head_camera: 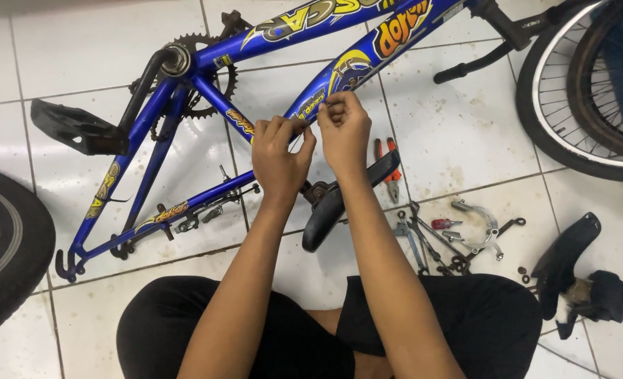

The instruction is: The person sits on the floor and assembles a bicycle by attaching the handlebars to the frame. They insert the stem into the head tube, align the handlebars, and tighten the bolts using a wrench.

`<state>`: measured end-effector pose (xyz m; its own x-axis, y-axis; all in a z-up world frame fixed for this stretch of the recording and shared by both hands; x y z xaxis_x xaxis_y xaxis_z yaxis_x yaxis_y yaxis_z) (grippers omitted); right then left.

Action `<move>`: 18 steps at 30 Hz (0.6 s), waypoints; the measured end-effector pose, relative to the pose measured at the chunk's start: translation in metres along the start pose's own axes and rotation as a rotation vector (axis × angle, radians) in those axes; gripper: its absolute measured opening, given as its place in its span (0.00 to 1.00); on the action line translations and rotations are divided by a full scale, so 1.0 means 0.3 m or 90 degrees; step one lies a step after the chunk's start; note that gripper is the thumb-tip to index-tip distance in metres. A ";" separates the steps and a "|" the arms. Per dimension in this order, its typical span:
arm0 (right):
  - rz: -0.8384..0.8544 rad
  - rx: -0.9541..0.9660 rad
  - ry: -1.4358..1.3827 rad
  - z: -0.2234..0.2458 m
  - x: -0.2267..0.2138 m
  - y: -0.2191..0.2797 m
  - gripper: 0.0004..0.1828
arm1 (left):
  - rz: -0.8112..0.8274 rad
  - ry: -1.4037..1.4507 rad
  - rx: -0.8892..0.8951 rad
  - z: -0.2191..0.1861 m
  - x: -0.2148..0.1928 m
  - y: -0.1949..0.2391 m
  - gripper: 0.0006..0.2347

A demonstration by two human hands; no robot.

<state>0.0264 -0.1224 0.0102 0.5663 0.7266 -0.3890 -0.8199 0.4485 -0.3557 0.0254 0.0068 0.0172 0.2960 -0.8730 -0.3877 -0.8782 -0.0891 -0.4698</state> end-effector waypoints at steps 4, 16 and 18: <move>0.005 -0.016 0.034 0.023 -0.003 0.005 0.05 | -0.009 0.036 -0.010 0.007 0.004 0.011 0.05; 0.015 -0.173 0.176 0.052 0.002 0.002 0.03 | 0.022 0.095 -0.067 0.017 -0.014 0.003 0.08; 0.022 -0.175 0.166 0.049 0.003 0.006 0.03 | 0.030 0.042 -0.033 0.015 -0.009 0.012 0.08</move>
<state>0.0242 -0.1132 0.0216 0.5697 0.5658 -0.5961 -0.8061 0.2431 -0.5395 0.0231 0.0112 0.0129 0.2300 -0.9064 -0.3542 -0.9093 -0.0704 -0.4102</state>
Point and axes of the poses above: each hand's wrist, its own y-axis away from the middle knuckle, its own x-axis out of the palm, z = x × y, the point moved 3 cm from there along -y, towards the middle knuckle, and after that the axes turned 10 degrees about -x, right-handed, at the moved point
